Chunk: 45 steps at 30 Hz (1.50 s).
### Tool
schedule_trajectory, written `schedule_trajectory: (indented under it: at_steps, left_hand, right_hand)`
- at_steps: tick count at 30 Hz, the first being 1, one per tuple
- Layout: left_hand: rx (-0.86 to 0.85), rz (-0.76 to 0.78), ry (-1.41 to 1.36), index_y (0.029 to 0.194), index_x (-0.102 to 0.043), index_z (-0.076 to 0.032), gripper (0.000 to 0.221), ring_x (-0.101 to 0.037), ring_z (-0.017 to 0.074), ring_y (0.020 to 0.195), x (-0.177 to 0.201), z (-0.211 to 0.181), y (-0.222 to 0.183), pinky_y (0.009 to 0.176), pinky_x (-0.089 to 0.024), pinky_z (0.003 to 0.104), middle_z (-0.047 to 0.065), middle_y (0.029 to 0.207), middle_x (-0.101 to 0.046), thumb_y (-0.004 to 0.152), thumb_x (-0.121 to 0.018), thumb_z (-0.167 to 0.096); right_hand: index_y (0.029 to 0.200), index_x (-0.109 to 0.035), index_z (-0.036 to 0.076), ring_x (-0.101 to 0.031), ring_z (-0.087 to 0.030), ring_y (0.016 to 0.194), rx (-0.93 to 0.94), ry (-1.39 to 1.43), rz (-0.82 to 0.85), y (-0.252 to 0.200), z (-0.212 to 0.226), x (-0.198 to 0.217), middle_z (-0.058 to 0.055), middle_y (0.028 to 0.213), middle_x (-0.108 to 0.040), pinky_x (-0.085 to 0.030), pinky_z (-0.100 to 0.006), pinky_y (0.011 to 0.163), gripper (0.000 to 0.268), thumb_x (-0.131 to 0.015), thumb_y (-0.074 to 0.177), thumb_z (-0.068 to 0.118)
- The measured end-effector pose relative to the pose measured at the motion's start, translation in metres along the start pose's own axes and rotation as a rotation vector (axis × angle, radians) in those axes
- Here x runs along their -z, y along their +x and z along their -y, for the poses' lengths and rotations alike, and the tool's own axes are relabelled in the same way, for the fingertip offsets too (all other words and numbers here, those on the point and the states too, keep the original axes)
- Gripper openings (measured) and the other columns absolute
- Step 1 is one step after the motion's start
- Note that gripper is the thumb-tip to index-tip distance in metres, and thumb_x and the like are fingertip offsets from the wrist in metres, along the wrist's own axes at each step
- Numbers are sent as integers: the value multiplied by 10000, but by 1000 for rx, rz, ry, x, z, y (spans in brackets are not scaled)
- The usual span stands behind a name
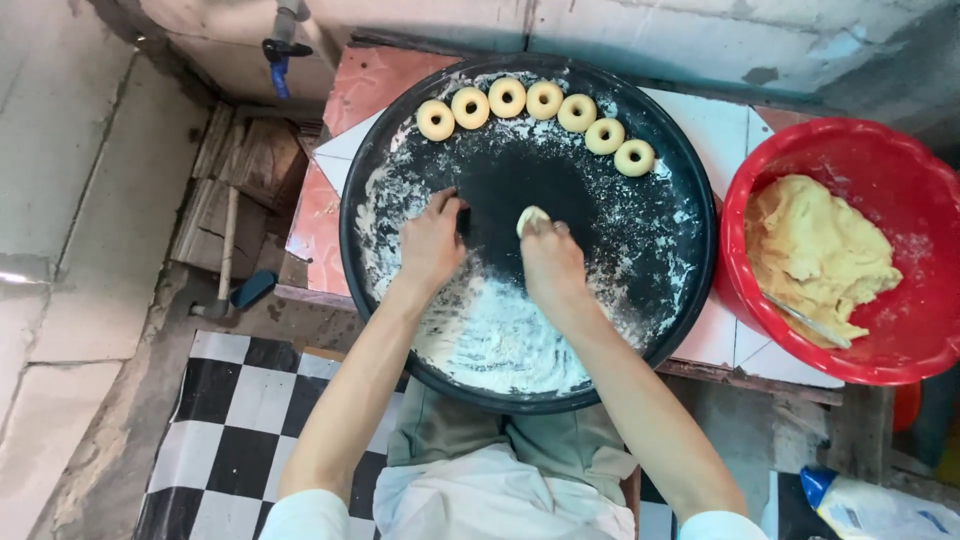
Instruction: The person is shaping dough or clay into small rings by rolling pieces into balls and then pressing a hole through the center.
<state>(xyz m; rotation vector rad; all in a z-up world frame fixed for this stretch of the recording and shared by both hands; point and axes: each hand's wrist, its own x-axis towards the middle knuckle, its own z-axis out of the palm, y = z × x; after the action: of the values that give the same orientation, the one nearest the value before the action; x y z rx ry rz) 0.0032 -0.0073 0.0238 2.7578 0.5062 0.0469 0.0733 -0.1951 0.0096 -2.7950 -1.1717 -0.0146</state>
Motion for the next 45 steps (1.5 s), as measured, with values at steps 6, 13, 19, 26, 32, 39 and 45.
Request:
schedule_trajectory:
  at_steps: [6,13,19,26,32,39,45]
  left_hand:
    - [-8,56,36,1278,-629,-202,439,-741,307,1009,18,-8,-8,856,-605,415,43,1454,-519,866,-646,-53]
    - [-73,-23,-1,1240,-635,-200,403,-749,331,949,7,7,-2,805,-615,436,39,1371,-554,872,-619,-36]
    - [-113,-63,21,1195,-652,-223,375,-757,323,925,10,12,-5,788,-617,435,10,1331,-580,864,-608,-51]
    - [-182,-66,-120,1210,-652,-229,415,-736,370,962,-12,38,7,793,-593,508,19,1305,-614,870,-548,-15]
    - [-158,-91,-129,1196,-674,-239,413,-736,314,987,-16,37,8,789,-595,476,-17,1280,-650,885,-555,7]
    - [-193,-138,-236,1146,-696,-220,319,-722,340,1009,-25,46,14,749,-591,466,1,1243,-685,923,-540,-52]
    - [-160,-153,-229,1140,-695,-268,286,-728,311,988,-41,55,19,757,-596,461,-48,1247,-684,952,-542,-116]
  right_hand:
    - [931,-786,174,-741,-393,863,-111,-39,345,41,-14,-7,-97,882,-742,-584,-547,736,245,-872,716,255]
    - [951,-664,65,-579,-515,1157,-210,295,321,115,-28,10,-213,1193,-548,-524,-646,895,679,-1046,393,131]
    - [1061,-768,88,-745,-345,912,-81,191,67,81,-13,-1,-145,986,-731,-606,-461,807,201,-795,863,68]
    - [1095,-742,63,-700,-332,989,106,-27,-39,-5,6,20,-141,1099,-722,-602,-429,760,212,-707,897,130]
    - [1053,-678,74,-656,-338,854,76,-203,52,33,2,9,-149,967,-649,-546,-488,665,423,-869,677,100]
    - [811,-643,182,-752,-307,757,-288,364,384,110,-29,-4,83,523,-677,-508,-469,773,72,-673,825,246]
    - [1161,-741,108,-729,-325,995,-77,184,209,62,-27,-11,-130,1056,-760,-556,-472,866,338,-738,849,-22]
